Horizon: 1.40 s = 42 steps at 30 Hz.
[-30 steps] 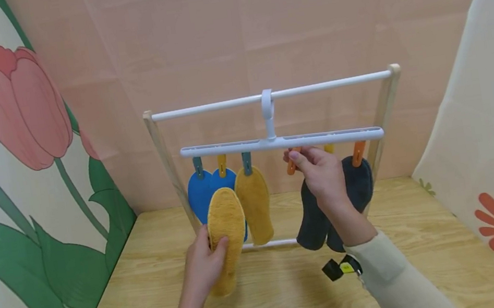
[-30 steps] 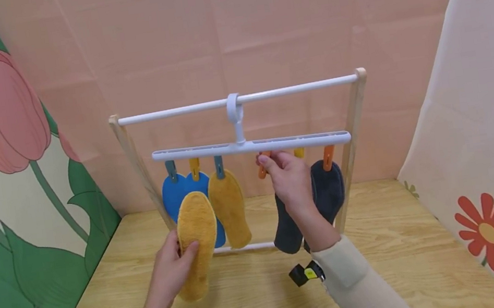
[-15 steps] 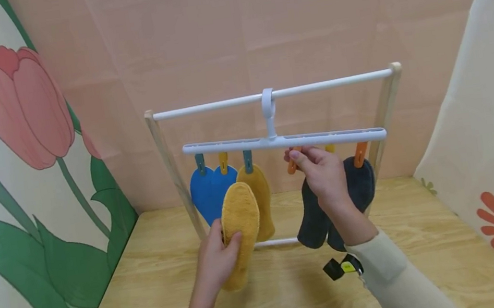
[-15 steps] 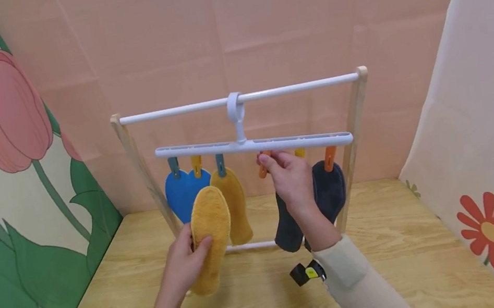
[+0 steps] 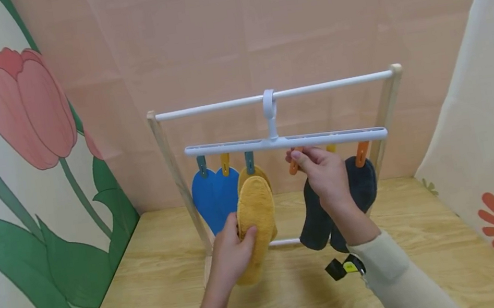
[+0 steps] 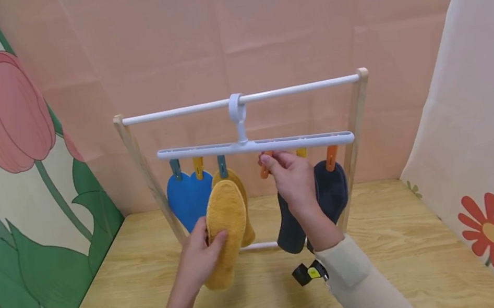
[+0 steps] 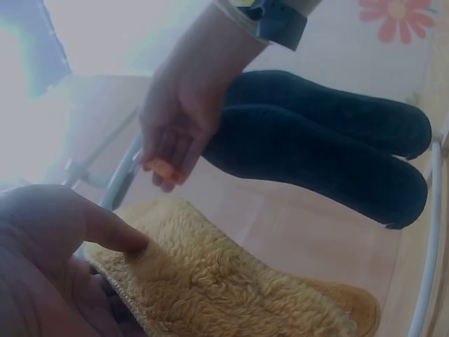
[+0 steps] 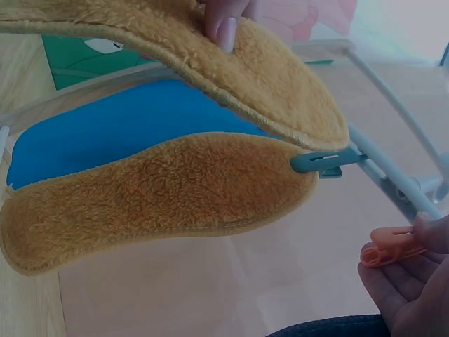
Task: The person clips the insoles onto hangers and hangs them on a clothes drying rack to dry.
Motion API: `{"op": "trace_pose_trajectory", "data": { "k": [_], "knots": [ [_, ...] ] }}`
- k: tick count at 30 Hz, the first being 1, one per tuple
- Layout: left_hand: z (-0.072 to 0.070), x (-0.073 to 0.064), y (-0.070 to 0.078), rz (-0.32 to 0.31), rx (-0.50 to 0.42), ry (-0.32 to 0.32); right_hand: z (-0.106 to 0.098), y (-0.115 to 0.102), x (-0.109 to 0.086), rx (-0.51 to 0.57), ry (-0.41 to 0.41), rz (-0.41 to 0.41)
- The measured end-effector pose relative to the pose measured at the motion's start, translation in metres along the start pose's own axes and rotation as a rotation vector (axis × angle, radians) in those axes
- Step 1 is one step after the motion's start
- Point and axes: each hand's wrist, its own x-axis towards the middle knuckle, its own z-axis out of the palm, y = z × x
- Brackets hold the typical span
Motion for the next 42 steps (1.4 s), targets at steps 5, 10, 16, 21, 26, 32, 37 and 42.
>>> {"op": "trace_pose_trajectory", "data": {
  "k": [5, 10, 16, 21, 26, 32, 37, 42],
  "knots": [
    [0.005, 0.002, 0.001, -0.015, -0.034, -0.012, 0.0, 0.002, 0.0, -0.011, 0.005, 0.009],
    [0.013, 0.006, 0.001, 0.008, -0.039, 0.001, 0.0, 0.003, 0.001, -0.004, 0.002, 0.009],
    [0.025, 0.013, 0.002, 0.014, -0.018, 0.015, 0.001, 0.003, 0.001, 0.011, 0.006, 0.008],
    [0.03, 0.017, 0.005, 0.005, -0.032, -0.007, 0.001, 0.003, 0.001, 0.011, 0.009, 0.0],
    [0.033, 0.018, 0.004, 0.003, -0.045, -0.022, 0.001, 0.002, 0.0, 0.02, 0.008, -0.007],
    [0.035, 0.02, 0.005, -0.007, -0.046, -0.036, 0.001, 0.0, -0.001, 0.02, 0.005, -0.009],
    [0.039, 0.02, 0.005, 0.009, -0.018, -0.038, 0.001, -0.001, -0.001, 0.023, 0.01, -0.007],
    [0.044, 0.022, 0.007, 0.024, -0.007, -0.065, 0.0, -0.001, -0.001, 0.018, 0.013, -0.012]
  ]
}}
